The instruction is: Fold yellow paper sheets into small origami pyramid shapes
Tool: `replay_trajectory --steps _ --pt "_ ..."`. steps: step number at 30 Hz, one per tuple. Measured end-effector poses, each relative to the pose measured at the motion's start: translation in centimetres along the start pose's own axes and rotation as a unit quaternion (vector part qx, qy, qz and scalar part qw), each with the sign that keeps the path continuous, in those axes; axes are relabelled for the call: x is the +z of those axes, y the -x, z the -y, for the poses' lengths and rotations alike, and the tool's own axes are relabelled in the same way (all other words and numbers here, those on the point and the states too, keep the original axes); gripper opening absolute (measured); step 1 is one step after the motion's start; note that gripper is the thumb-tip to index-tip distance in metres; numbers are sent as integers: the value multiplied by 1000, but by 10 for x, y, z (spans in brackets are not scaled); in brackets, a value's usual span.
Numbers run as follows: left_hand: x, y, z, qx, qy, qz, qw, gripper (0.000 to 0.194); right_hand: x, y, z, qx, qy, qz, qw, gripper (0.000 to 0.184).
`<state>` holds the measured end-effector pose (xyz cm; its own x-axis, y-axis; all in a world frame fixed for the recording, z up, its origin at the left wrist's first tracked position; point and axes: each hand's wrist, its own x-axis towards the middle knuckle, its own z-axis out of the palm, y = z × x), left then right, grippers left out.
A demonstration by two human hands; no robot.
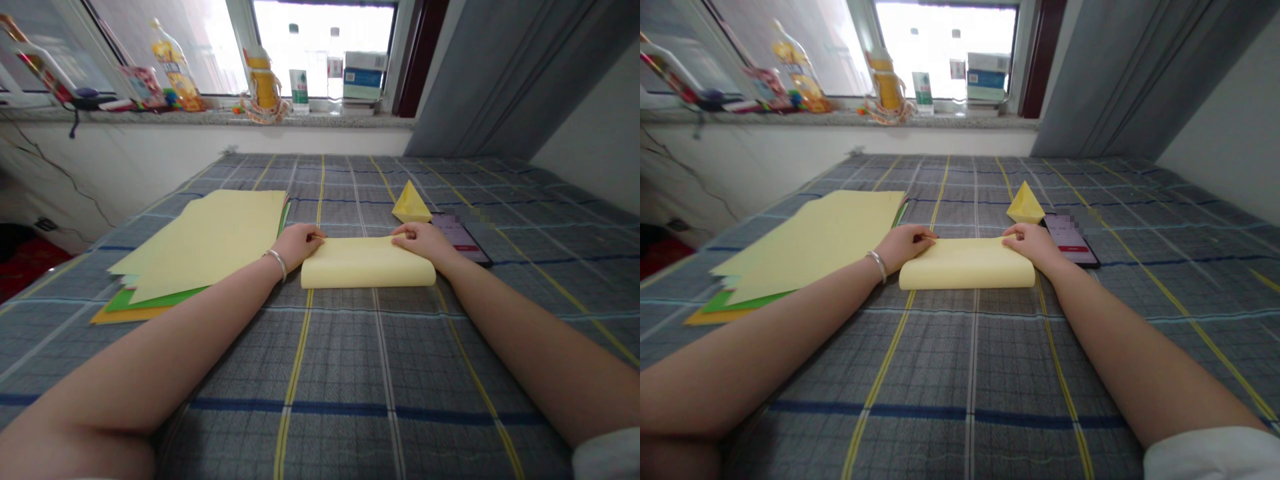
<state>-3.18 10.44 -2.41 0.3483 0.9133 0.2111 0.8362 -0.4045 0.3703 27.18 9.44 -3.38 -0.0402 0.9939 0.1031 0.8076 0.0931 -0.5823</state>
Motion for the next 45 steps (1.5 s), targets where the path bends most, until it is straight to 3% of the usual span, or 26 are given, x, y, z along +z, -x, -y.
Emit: replay_trajectory --steps 7,12,14,16,18,20,27,33,45 --pt "7 0 2 27 -20 -19 999 20 0 2 2 -19 21 -13 1000 28" --pt "9 0 1 190 -148 -76 968 30 0 2 0 -30 17 -13 999 29" --pt "6 0 -4 267 -185 -44 945 30 0 1 -1 -28 7 -9 1000 29" --pt "3 0 -10 314 -198 28 928 31 0 1 -1 -25 0 -6 1000 29" --pt "0 1 -15 312 -196 80 926 34 0 1 0 -23 -2 -6 1000 29" --pt "-2 2 -19 290 -183 96 934 38 -1 1 1 -22 5 -8 1000 29" --pt "-1 15 -38 227 -146 80 959 38 -1 2 0 -28 2 -5 1000 28" --pt "6 35 -62 195 -181 88 960 60 -1 2 0 -18 -6 -1 1000 30" --pt "17 47 -68 133 -207 77 966 67 -1 5 2 -34 2 -13 999 29"
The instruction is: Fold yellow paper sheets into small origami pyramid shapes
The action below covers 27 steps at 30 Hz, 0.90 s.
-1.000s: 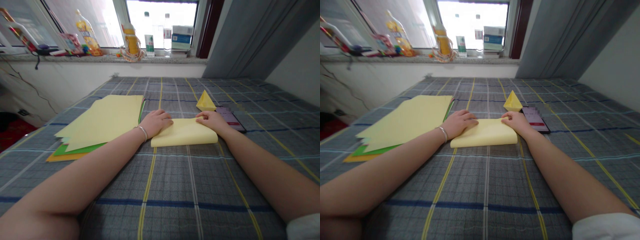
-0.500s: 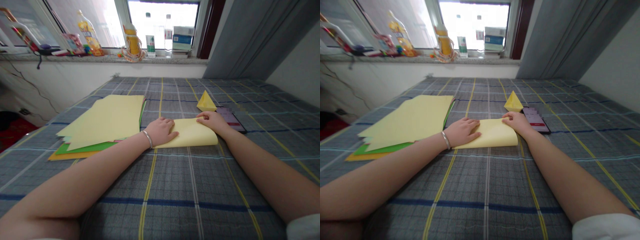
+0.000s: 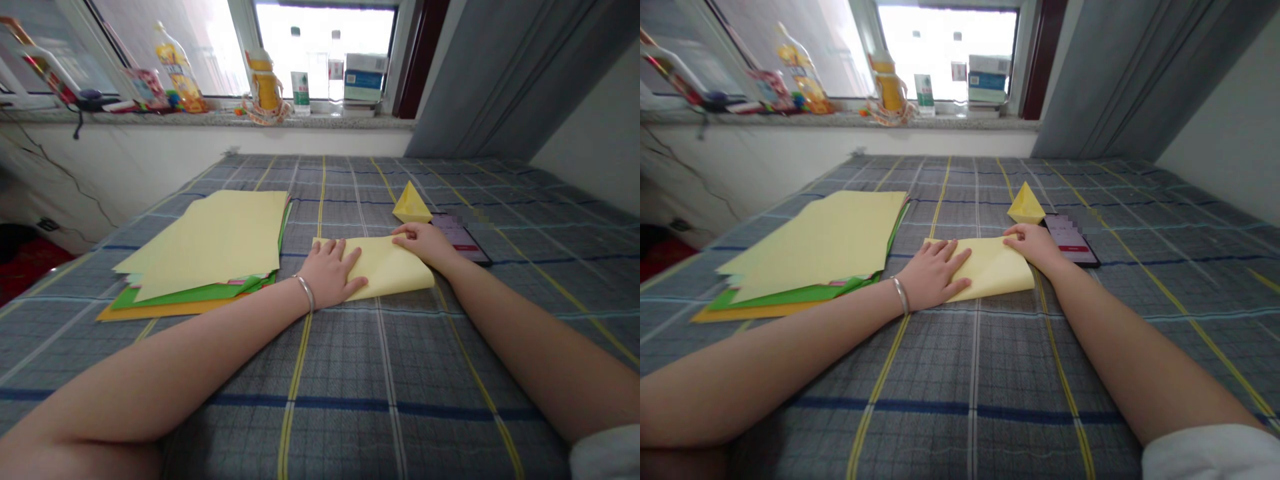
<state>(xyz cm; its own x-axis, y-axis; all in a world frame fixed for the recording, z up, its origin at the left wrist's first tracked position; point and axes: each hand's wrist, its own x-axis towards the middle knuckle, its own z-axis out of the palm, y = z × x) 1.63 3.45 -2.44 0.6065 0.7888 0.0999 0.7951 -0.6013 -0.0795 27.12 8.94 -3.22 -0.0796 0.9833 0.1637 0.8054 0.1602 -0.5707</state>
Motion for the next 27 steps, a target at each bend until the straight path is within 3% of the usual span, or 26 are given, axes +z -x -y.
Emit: replay_trajectory --steps 19,21,27 --pt "6 -2 3 38 41 15 998 78 -3 -4 -2 -5 19 11 1000 31" --pt "6 -2 2 36 42 17 998 80 -9 -5 -1 -30 44 42 998 35" --pt "5 -3 2 37 43 23 998 82 -18 9 18 -193 148 122 962 41"
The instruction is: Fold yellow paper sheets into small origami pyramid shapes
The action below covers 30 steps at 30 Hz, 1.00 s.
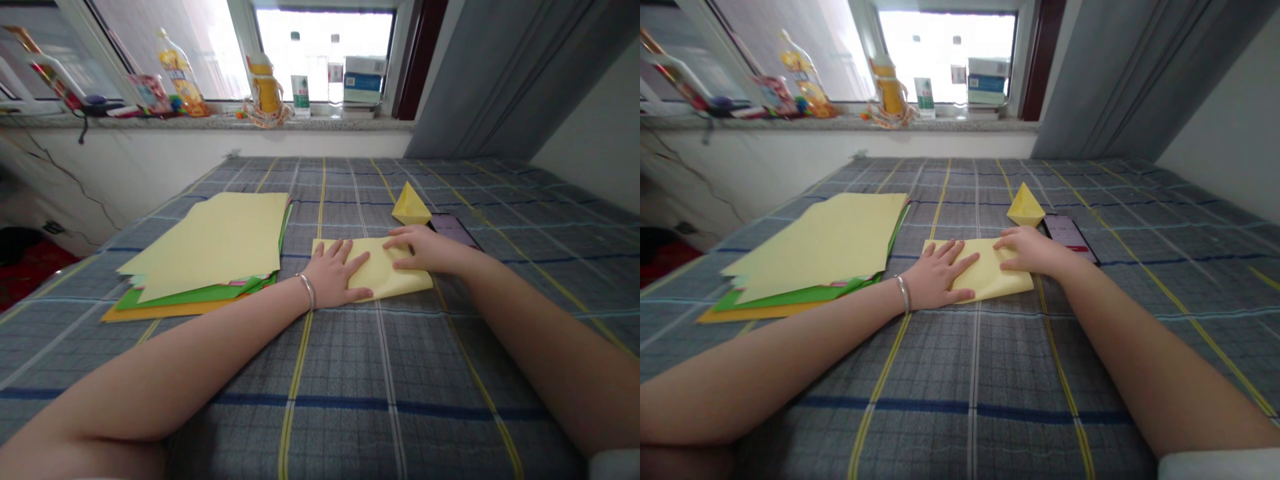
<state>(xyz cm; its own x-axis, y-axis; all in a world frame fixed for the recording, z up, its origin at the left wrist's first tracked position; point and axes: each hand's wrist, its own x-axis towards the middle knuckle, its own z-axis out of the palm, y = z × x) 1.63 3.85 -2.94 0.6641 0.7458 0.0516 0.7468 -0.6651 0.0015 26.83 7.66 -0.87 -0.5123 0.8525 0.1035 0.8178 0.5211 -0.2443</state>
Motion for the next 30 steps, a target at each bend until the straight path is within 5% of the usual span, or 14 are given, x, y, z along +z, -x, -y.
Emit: replay_trajectory --steps 5,7,10,18,30 --pt "0 0 -1 1 -8 -2 1000 82 4 6 38 -58 75 16 995 39" --pt "0 1 -2 0 -10 -7 1000 83 6 7 52 -79 35 72 994 51" --pt "1 1 -2 -6 -13 -11 1000 85 10 7 63 -69 -8 76 995 69" --pt "1 -1 -2 -10 -14 10 1000 98 21 8 49 -55 -5 75 996 99" --pt "-6 2 4 11 4 26 1000 105 18 11 52 -1 14 100 995 110"
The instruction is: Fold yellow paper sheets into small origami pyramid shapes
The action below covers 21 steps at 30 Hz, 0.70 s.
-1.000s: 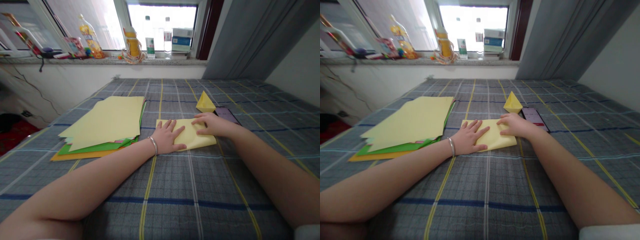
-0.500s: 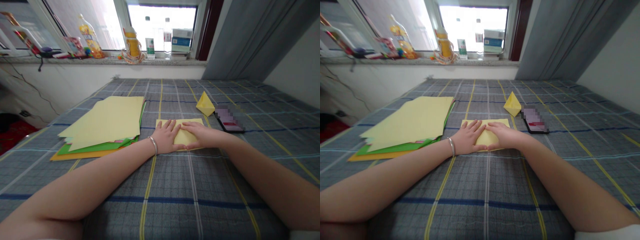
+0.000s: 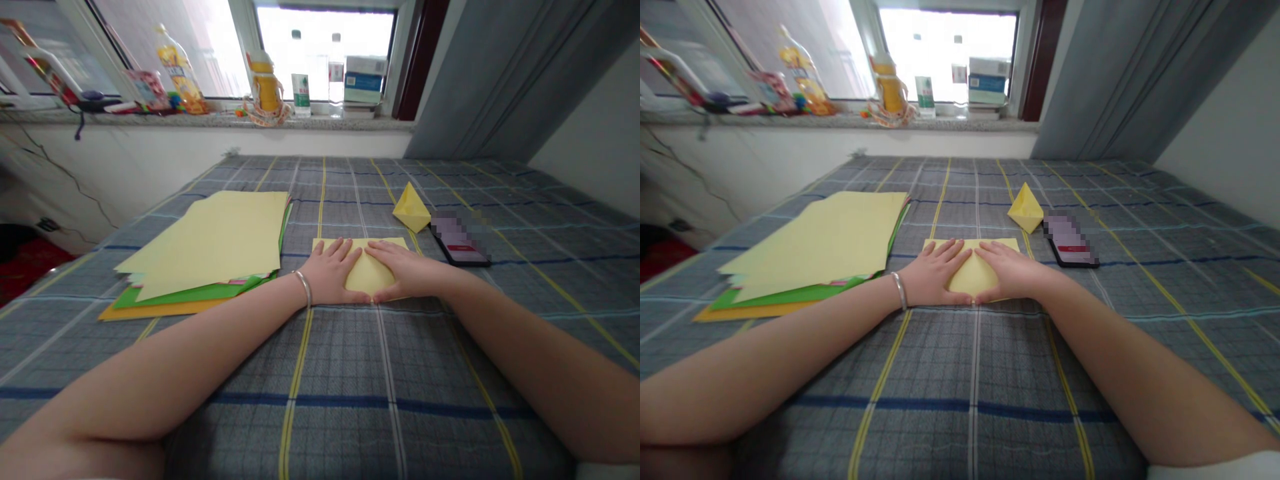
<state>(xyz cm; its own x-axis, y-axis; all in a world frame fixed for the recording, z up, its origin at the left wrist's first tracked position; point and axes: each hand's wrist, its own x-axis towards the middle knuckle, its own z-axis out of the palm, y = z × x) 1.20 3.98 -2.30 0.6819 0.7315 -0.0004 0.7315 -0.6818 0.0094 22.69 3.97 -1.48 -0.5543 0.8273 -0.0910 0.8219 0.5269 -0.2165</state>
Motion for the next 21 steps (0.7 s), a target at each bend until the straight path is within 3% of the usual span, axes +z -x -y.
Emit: replay_trajectory --steps 21 --pt "-15 13 24 16 8 106 994 105 -10 24 -23 50 -5 40 998 105"
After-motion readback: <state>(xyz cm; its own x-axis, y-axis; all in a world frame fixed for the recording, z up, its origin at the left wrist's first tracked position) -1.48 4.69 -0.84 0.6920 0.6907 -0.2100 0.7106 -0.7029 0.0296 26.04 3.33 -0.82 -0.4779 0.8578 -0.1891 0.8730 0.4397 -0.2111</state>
